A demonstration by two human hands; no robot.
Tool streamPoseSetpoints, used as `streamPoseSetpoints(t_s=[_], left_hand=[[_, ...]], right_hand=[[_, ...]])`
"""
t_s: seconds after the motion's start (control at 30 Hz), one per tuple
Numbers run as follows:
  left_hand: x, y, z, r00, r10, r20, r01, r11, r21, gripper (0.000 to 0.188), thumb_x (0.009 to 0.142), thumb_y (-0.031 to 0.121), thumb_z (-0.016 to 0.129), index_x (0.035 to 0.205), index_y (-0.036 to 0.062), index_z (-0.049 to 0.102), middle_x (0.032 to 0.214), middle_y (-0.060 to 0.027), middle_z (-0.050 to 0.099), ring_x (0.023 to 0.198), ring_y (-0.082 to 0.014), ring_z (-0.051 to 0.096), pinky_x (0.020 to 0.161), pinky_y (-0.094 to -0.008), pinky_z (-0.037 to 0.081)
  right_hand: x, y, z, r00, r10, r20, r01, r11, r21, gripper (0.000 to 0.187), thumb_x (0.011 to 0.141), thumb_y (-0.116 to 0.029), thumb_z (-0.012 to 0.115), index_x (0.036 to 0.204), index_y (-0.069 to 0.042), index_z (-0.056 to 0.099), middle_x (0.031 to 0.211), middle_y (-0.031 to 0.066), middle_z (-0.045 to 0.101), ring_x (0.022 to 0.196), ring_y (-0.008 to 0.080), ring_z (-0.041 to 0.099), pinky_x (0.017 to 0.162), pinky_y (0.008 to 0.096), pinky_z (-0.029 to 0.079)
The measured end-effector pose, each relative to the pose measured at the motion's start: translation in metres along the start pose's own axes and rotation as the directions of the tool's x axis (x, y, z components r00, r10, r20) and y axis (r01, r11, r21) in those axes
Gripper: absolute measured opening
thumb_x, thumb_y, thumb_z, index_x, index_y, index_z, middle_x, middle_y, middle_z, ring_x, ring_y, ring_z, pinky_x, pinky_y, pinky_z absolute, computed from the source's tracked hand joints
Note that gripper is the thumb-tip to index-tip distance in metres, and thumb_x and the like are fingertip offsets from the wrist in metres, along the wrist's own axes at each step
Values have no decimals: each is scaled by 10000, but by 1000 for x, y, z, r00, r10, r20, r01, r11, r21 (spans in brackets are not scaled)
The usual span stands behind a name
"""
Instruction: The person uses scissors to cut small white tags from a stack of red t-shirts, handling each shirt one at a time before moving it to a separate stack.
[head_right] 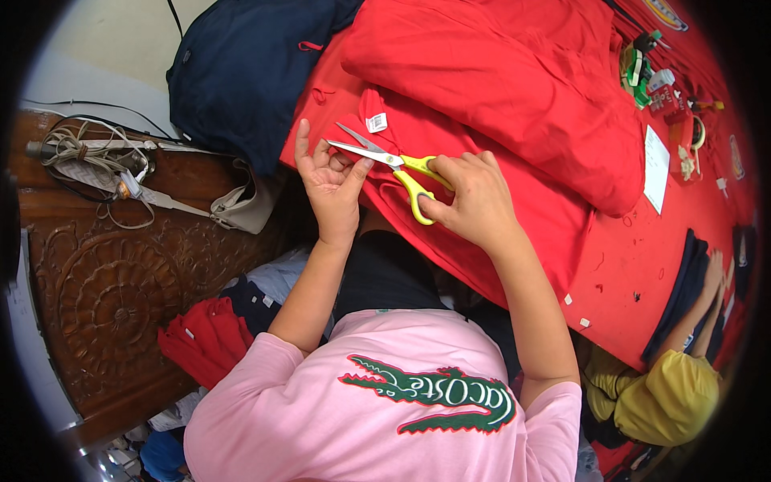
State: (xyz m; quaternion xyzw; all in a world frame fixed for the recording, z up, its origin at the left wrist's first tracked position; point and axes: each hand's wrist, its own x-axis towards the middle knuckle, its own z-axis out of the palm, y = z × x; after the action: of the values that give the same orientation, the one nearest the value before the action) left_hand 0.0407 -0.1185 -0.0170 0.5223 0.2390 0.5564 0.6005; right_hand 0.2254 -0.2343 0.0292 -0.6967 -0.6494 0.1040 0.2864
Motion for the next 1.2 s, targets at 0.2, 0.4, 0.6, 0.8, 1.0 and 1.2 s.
streamPoseSetpoints(t_s=[0.2, 0.4, 0.6, 0.8, 1.0, 1.2], left_hand=[[1, 1, 0, 1000, -10, 18, 10, 1000, 9, 1040, 878, -208, 686, 1672, 151, 118, 1387, -173, 561, 1132, -203, 688, 984, -322, 592], [-1, 2, 1, 999, -19, 34, 19, 1000, 13, 1048, 875, -209, 689, 1672, 150, 110, 1392, -172, 549, 1127, -197, 688, 965, -311, 596], [-2, 5, 2, 998, -24, 59, 23, 1000, 21, 1058, 868, -209, 701, 1674, 152, 118, 1384, -170, 542, 1089, -178, 685, 937, -291, 595], [-9, 2, -12, 997, 8, -80, -2, 997, 83, 1070, 898, -174, 700, 1698, 174, 81, 1558, -188, 401, 1005, -136, 610, 960, -265, 533], [-27, -4, -77, 936, 26, -351, 11, 995, 101, 798, 1050, -24, 561, 1685, 113, 97, 1757, -173, 47, 1500, -321, 418, 1217, -448, 417], [-41, -3, -109, 915, 17, -404, 64, 981, 186, 443, 1068, 37, 553, 1497, 32, 441, 1572, -161, 434, 1353, -235, 537, 1119, -389, 477]], right_hand=[[-5, 10, 7, 993, 75, 95, -84, 992, 90, 325, 805, -289, 832, 951, -41, 680, 722, 102, 630, 733, 282, 579, 800, 399, 443], [-8, 1, 7, 999, 31, 27, -33, 996, 77, 292, 831, -276, 819, 914, -43, 665, 693, 112, 617, 694, 290, 590, 785, 405, 445], [-7, -3, 7, 1000, 6, -27, -6, 1000, 8, 272, 849, -265, 795, 928, -38, 666, 691, 116, 618, 690, 284, 597, 783, 408, 444], [-29, -3, 12, 976, 184, -119, -168, 976, 139, 195, 883, -157, 753, 985, -13, 670, 766, 138, 692, 676, 252, 606, 734, 398, 488], [-120, 48, -33, 717, 617, -325, -300, 693, 655, 135, 1060, -48, 608, 1144, 19, 689, 1017, 36, 727, 891, 68, 644, 731, 242, 514], [-286, 123, -96, 396, 766, -507, -610, 632, 478, 206, 1078, -128, 620, 1174, 35, 701, 1006, 49, 720, 824, 88, 651, 716, 265, 547]])
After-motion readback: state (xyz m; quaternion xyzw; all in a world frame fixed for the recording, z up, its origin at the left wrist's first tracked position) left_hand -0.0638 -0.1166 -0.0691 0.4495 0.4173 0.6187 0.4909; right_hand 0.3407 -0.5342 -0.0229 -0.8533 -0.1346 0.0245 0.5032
